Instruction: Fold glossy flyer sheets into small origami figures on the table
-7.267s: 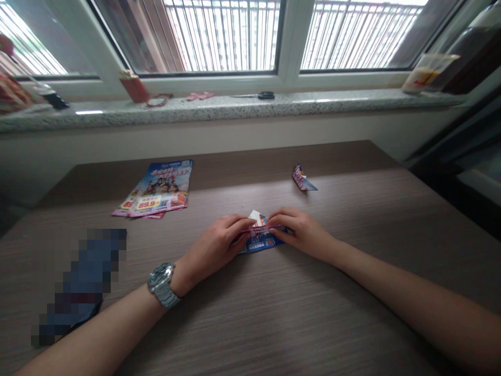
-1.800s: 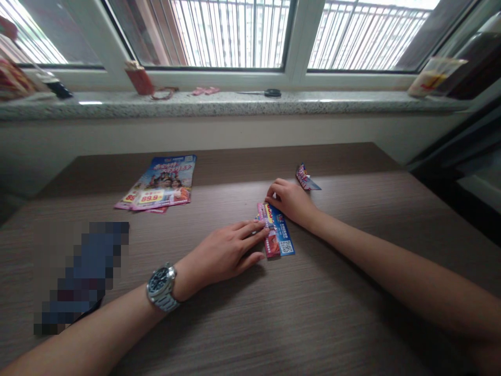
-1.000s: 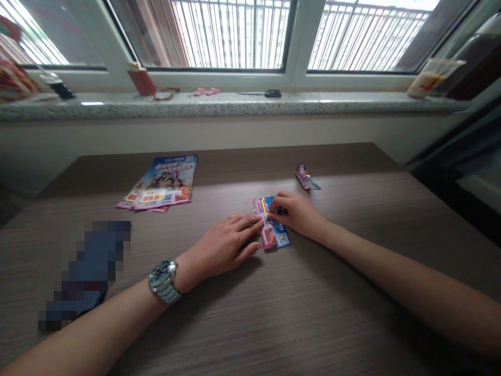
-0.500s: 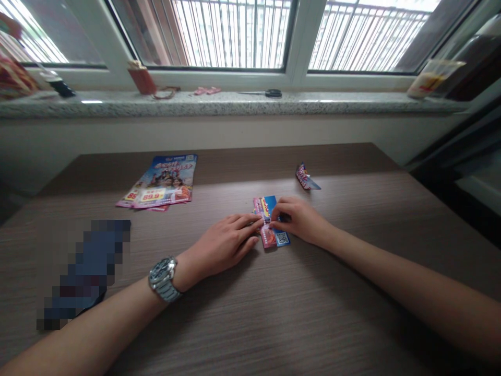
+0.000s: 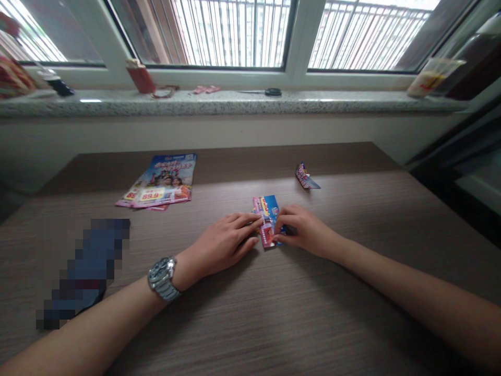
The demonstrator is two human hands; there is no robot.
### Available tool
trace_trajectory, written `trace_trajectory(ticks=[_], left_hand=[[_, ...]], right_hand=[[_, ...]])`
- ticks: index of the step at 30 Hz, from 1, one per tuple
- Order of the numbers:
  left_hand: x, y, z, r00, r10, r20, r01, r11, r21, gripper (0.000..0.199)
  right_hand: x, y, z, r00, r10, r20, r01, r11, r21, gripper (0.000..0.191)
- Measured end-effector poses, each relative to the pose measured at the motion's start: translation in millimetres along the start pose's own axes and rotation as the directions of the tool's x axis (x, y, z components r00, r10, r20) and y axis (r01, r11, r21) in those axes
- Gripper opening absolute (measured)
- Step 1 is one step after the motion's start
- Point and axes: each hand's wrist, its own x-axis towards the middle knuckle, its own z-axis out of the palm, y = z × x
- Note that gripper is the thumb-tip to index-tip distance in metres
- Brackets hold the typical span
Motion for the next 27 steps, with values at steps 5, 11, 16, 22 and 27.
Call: trace_trajectory(ticks=[5, 11, 16, 22, 27], left_hand=[[0.1, 0.2, -0.4, 1.000, -0.003, -0.002, 0.003, 1.000, -0.014, 0.045], [0.0, -0.1, -0.4, 1.000, 0.001, -0.005, -0.001, 1.000, -0.025, 0.044], [-0.5, -1.8, 0.1, 1.000, 0.022, -0.019, -0.023, 0.999, -0.035, 0.044], [-0.6, -1.9, 0.8, 1.000, 0.018, -0.017, -0.019, 0.999, -0.032, 0.043], [-2.0, -2.0, 1.6, 1.000, 0.015, -0.013, -0.016, 1.000, -0.027, 0.044]], right_hand=[[-7.4, -4.5, 0.2, 1.000, -0.013, 0.005, 0.013, 0.999, 0.038, 0.007], [-14.5, -10.5, 0.1, 1.000, -0.007, 0.000, 0.007, 1.000, 0.027, 0.010], [-14.6, -9.0, -2.1, 1.000, -0.016, 0.010, 0.016, 0.998, 0.054, 0.006], [-5.9, -0.9, -3.1, 0.999, 0.044, -0.026, -0.041, 0.993, 0.109, 0.006], [6.1, 5.1, 2.9, 0.991, 0.106, -0.086, -0.096, 0.990, 0.107, 0.003]])
